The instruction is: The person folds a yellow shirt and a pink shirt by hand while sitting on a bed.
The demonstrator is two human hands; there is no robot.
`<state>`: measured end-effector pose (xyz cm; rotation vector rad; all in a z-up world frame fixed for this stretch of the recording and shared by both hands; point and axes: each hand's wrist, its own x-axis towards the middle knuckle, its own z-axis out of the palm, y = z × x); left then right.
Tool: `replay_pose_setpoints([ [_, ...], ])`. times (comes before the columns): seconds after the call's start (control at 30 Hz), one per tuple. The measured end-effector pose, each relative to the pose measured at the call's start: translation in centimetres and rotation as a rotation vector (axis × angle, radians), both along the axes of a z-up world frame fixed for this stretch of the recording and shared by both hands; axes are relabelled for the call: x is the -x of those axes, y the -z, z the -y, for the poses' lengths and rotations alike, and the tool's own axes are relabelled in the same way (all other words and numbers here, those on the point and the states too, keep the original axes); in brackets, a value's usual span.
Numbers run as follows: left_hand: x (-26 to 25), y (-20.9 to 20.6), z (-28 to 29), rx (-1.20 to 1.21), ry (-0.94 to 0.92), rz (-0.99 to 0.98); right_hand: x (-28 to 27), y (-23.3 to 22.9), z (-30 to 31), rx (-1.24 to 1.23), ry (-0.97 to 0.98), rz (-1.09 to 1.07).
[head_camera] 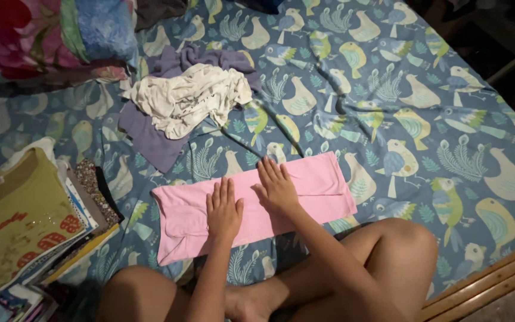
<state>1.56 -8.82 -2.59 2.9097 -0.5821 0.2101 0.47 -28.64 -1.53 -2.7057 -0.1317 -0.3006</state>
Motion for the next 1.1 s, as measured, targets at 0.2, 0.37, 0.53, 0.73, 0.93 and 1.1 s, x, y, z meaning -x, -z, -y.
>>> replay_pose_setpoints([
  [0.2,0.1,0.4,-0.1,0.03,0.008,0.024,0.3,1.9,7.4,-0.075,0.336,0.009],
  [0.37,0.0,0.1,0.0,0.025,-0.001,0.004,1.0,0.6,13.0,0.113,0.545,0.01],
  [0.53,0.0,0.0,-0.1,0.049,0.002,0.015,0.8,2.4,10.6,0.214,0.475,-0.066],
  [0.73,-0.1,0.1,-0.1,0.021,-0.011,-0.002,0.7,3.0,1.6,0.136,0.049,-0.021],
  [0.93,0.1,0.3,0.0,0.044,-0.007,0.033,0.1,1.0,5.8,0.163,0.293,-0.065],
  [1.1,0.1,0.0,-0.2,0.027,0.004,0.015,1.4,-0.2,11.2,0.131,0.493,-0.131],
])
